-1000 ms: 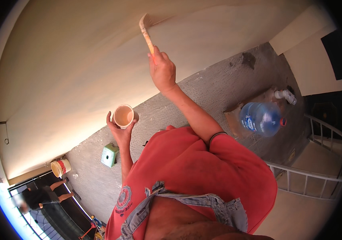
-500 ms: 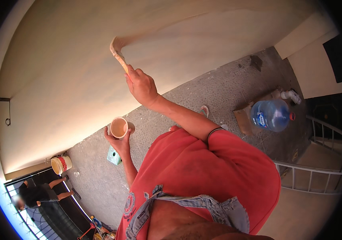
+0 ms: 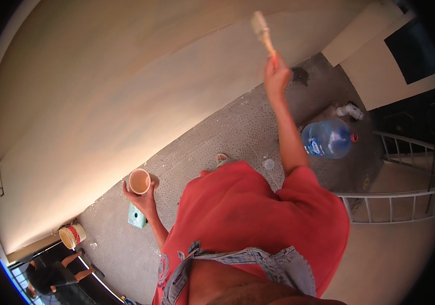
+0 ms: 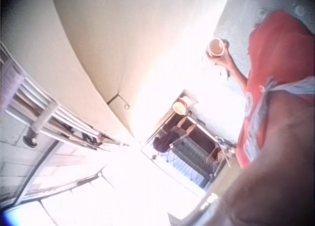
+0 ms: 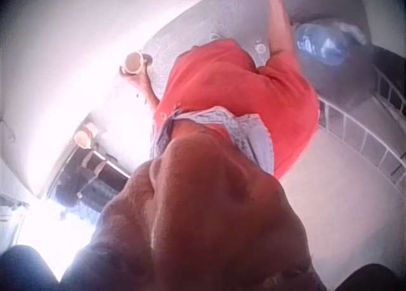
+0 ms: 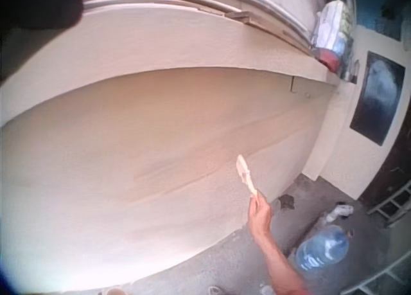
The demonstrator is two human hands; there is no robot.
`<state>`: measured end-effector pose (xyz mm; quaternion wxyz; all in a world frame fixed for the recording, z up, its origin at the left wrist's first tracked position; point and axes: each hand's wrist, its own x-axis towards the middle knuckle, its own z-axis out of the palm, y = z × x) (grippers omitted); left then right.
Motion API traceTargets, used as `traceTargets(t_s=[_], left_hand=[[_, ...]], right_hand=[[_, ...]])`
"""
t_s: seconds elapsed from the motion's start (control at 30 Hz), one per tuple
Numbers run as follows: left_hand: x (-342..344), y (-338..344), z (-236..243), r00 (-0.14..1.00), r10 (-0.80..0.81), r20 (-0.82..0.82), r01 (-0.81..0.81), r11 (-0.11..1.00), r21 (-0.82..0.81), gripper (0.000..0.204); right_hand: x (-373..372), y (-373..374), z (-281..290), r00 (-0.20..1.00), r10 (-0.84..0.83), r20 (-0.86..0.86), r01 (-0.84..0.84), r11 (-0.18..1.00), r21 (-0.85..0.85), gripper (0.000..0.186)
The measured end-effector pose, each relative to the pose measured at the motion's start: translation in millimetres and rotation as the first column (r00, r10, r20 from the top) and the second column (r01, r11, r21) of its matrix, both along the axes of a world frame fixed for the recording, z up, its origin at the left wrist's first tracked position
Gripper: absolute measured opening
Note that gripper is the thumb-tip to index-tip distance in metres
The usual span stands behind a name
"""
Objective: The person paints a wall using a paintbrush and a small cup of paint. They repeatedly dip the brush into the cup and apply paint in upward strokes along the wall surface.
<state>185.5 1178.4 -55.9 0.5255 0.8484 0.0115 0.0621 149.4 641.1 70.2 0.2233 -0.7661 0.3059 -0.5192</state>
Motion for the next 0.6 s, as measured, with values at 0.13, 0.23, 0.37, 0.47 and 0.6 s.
traceTargets(t_s=[0.13, 0.23, 0.37, 0.47, 0.6], left_hand=[[-1, -25, 14, 1.0, -0.004, 0.011, 0.004, 0.999, 0.042, 0.113], [1, -34, 3, 0.999, -0.041, 0.025, 0.041, 0.999, -0.02, 0.112], [-10, -40, 14, 0.999, -0.035, -0.035, 0.038, 0.997, 0.07, 0.113], [-15, -39, 14, 0.999, -0.037, 0.017, 0.036, 0.997, 0.063, 0.113], [-6, -34, 6, 0.998, 0.003, -0.06, -0.002, 1.0, 0.015, 0.113]], right_hand=[[3, -175, -11, 0.943, -0.333, -0.003, 0.329, 0.935, -0.133, 0.024], [8, -275, -10, 0.9, -0.436, -0.012, 0.432, 0.895, -0.11, 0.024], [31, -330, -28, 0.918, -0.391, -0.062, 0.387, 0.919, -0.073, 0.02], [50, -292, -42, 0.957, -0.283, -0.063, 0.279, 0.959, -0.058, 0.018], [70, -184, -45, 0.986, -0.168, -0.01, 0.168, 0.986, 0.003, 0.019]])
